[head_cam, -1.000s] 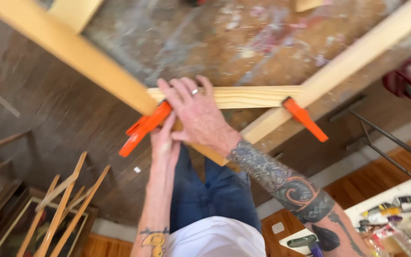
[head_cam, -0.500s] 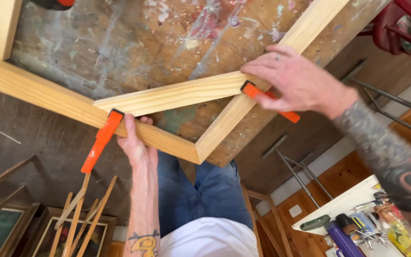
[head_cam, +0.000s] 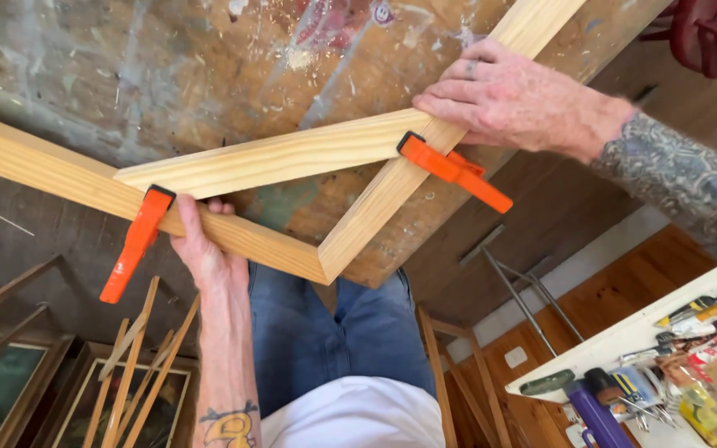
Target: Assembling a wooden frame using clamps and a power drill
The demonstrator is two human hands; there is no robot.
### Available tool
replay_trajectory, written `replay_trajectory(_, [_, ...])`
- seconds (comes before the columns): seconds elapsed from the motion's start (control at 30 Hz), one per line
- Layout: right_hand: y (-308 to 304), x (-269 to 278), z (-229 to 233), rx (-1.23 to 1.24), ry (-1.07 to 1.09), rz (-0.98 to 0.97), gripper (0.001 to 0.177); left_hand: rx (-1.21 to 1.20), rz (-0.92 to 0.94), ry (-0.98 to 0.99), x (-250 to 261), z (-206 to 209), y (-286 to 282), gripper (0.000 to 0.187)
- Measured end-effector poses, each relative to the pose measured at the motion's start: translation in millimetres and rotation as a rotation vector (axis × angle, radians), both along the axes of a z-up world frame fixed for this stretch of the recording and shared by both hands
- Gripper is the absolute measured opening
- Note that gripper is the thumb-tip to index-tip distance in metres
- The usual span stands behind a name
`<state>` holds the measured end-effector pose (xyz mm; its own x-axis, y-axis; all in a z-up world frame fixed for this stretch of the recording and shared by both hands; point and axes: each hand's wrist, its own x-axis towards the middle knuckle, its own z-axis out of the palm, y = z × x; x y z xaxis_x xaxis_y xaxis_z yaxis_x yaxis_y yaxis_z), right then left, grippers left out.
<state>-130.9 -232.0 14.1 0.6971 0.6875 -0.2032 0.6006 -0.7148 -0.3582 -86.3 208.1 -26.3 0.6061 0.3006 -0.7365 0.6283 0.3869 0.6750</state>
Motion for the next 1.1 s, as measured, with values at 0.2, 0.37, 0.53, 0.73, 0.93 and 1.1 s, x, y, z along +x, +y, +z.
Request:
replay_trajectory(0.2, [-1, 0, -2, 0.038, 0.015, -0.008, 0.072, -0.036, -0.018, -0.046, -2, 3, -1, 0.028])
replay_trajectory(0.37, [-1, 6, 2, 0.091, -0.009, -0.014, 0.064, -0.027, -0.029, -0.076, -1, 1, -3, 0.027])
replay_trajectory(0.53, [2, 3, 4, 0.047, 0.006, 0.005, 0.073, 0.146, -0.12, 0.083, -11, 45, -10, 0.046])
replay_trajectory(0.73, [0, 4, 2, 0.07, 0.019, -0.015, 0.071, 0.759, -0.905, -0.467, -52, 133, -81, 0.06])
replay_trajectory(0.93, [-9, 9, -22, -0.06, -0.092, 0.178, 0.079, 1.139, -1.808, -0.779, -14, 59, -184, 0.147])
replay_trajectory(1.1, [-15, 22, -28, 0.071, -0.259, 0.328, 0.068, 1.221, -1.784, -1.048, -16, 36, -181, 0.107])
